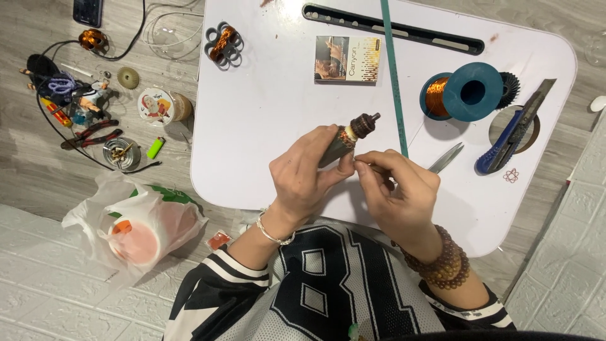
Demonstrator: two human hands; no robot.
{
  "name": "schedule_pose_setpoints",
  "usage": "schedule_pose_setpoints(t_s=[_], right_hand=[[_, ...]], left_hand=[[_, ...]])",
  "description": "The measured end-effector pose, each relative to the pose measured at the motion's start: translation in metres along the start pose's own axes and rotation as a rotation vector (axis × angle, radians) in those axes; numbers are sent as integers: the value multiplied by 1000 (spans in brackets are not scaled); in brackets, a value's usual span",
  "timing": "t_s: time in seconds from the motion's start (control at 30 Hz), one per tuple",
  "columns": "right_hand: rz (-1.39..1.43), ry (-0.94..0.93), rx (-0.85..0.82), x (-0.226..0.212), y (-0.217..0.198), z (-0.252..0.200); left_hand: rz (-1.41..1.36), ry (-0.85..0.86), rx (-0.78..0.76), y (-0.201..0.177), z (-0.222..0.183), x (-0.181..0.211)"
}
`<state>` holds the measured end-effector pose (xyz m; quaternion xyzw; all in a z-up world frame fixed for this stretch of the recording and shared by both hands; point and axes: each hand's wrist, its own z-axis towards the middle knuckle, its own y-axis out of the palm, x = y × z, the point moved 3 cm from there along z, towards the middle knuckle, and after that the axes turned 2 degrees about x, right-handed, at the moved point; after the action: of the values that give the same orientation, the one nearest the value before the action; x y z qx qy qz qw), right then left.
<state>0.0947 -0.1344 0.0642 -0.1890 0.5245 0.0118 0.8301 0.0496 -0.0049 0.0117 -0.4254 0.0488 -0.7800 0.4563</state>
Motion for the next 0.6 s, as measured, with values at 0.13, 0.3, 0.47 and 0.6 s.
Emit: schedule_pose_setpoints(t_s=[0.13, 0.3, 0.47, 0.6], right_hand=[[3, 5, -8, 1, 2, 1], [40, 32, -27, 2, 5, 1], [53, 44, -43, 3, 7, 1], [51, 49, -66, 2, 7, 2]], left_hand=[[-35, -41, -4, -4, 2, -3], [-143, -132, -25, -8, 2, -4], [-200, -200, -33, -12, 3, -2], [-308, -280, -51, -14, 0, -7]])
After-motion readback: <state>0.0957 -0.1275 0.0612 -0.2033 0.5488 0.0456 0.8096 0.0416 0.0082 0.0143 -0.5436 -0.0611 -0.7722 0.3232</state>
